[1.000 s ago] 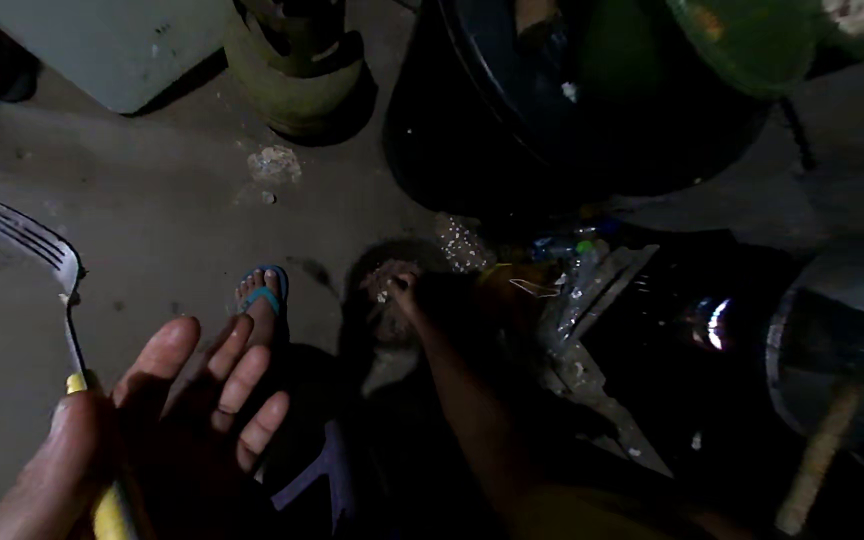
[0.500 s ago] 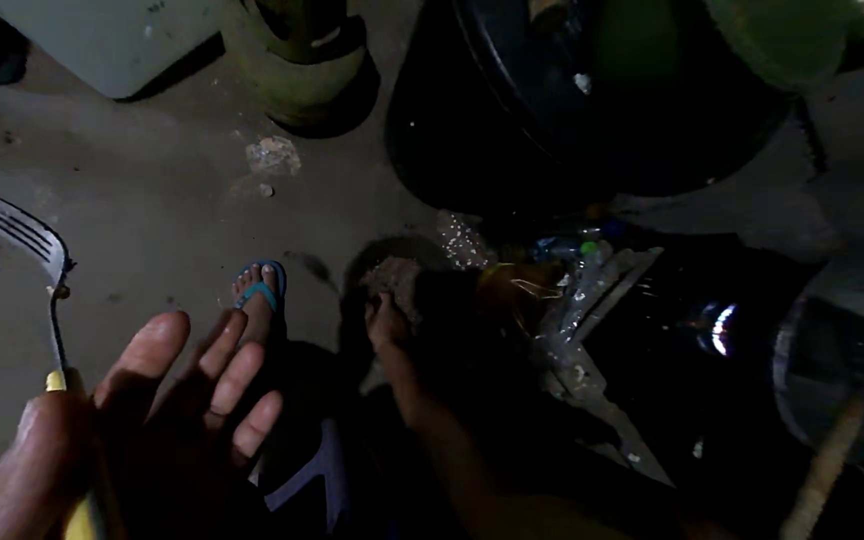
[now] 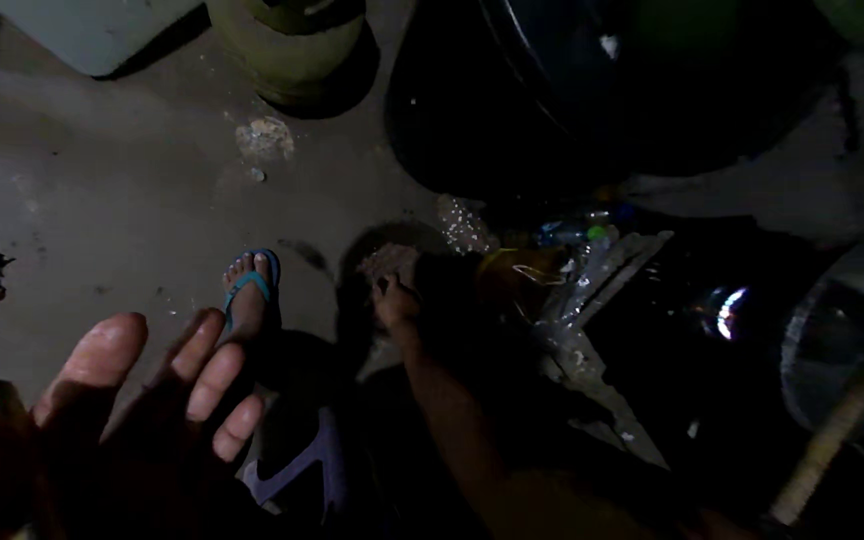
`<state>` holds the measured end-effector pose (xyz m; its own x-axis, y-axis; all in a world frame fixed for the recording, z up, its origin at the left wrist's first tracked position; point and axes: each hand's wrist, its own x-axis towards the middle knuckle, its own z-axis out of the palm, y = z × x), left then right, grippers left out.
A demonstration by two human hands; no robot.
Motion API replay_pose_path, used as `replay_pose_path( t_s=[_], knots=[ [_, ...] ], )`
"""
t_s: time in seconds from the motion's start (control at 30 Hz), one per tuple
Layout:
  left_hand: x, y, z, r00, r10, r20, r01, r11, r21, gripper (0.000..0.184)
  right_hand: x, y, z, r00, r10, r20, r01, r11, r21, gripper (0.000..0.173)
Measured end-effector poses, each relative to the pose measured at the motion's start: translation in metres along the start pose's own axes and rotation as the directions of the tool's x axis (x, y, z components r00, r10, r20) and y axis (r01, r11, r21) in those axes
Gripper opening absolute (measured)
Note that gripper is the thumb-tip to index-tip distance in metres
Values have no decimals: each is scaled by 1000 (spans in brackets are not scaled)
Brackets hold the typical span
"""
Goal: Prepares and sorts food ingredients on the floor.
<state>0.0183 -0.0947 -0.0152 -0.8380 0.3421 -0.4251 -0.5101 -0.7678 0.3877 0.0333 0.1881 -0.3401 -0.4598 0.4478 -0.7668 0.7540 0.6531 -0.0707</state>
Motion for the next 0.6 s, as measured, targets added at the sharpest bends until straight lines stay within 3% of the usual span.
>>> replay_pose_path(
  t_s=[0.13,0.23,0.3,0.47,0.53,0.6],
  knots=[
    [1,4,6,1000,7,-15,-8,999,-31,47,15,24,-24,993,-114,25,99,938,333,52],
    [-4,5,-9,999,45,13,-45,999,-11,48,-21,20,15,1000,-6,-12,7,999,54,56],
    [-3,6,-17,998,60,34,-60,998,0,49,-18,9,16,1000,-8,-28,6,997,-82,57],
    [0,5,3,997,75,-34,-75,997,19,46,42,6,-60,967,-138,215,105,982,156,49],
    [-2,4,3,998,66,-23,-67,998,-10,48,36,-2,-49,983,-110,144,81,978,194,49],
    [-1,3,6,997,59,-54,-60,998,-16,47,4,-7,-19,996,-62,70,58,996,61,53]
  ],
)
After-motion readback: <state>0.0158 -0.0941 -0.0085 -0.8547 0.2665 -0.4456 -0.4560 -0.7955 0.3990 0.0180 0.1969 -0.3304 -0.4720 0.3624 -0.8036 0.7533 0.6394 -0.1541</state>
